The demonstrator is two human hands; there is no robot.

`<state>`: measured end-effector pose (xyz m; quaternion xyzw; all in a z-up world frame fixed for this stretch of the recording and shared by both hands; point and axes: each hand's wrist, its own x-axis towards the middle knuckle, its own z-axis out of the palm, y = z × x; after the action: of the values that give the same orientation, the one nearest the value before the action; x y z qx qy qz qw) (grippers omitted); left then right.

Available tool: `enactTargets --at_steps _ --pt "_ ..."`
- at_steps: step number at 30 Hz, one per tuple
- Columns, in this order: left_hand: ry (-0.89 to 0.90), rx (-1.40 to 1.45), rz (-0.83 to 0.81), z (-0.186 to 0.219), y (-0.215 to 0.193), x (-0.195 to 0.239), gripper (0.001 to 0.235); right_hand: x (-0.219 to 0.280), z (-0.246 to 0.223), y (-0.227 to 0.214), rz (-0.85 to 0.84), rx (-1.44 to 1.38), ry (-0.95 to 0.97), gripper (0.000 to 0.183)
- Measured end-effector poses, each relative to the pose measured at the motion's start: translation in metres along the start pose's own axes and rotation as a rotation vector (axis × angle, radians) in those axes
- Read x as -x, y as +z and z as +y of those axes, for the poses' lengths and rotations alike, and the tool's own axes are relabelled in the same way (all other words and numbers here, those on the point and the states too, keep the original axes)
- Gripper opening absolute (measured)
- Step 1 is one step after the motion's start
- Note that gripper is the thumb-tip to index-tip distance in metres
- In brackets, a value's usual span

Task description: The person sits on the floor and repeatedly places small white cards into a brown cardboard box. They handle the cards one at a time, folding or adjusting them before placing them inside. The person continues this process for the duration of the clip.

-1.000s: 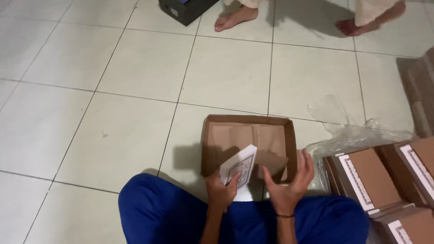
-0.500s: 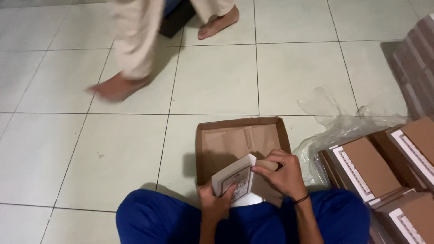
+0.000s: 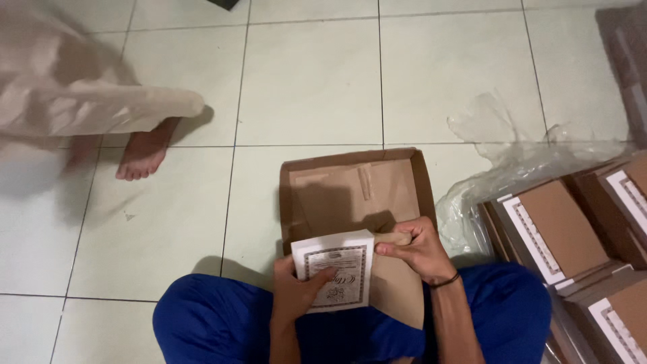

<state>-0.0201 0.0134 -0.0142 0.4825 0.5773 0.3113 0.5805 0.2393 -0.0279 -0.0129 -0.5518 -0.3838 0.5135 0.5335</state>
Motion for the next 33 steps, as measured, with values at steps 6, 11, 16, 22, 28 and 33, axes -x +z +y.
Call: enactTargets --at_steps 6,11,16,22,28,33 --pt "-0.073 0.116 0.001 -0.012 0.000 -0.006 0.030 -0.012 0.024 -0.013 -0.094 -0.227 0.154 0.043" --pt "-0.108 0.187 0.201 -0.017 0.004 -0.011 0.030 -0.007 0.042 -0.011 -0.071 -0.558 0.143 0.057" --pt "0.103 0.505 0.594 -0.003 0.008 -0.017 0.034 0.009 0.122 0.038 -0.106 -0.596 -0.075 0.073" --pt "-0.040 0.367 0.584 -0.006 0.012 -0.007 0.032 -0.002 0.057 0.105 0.645 0.050 -0.036 0.033" --pt "0.044 0.470 0.478 -0.016 0.014 -0.006 0.034 0.002 0.058 0.087 0.687 0.106 0.021 0.047" --pt "0.095 0.482 0.438 -0.017 0.011 0.002 0.035 0.008 0.025 0.096 0.610 -0.403 0.011 0.060"
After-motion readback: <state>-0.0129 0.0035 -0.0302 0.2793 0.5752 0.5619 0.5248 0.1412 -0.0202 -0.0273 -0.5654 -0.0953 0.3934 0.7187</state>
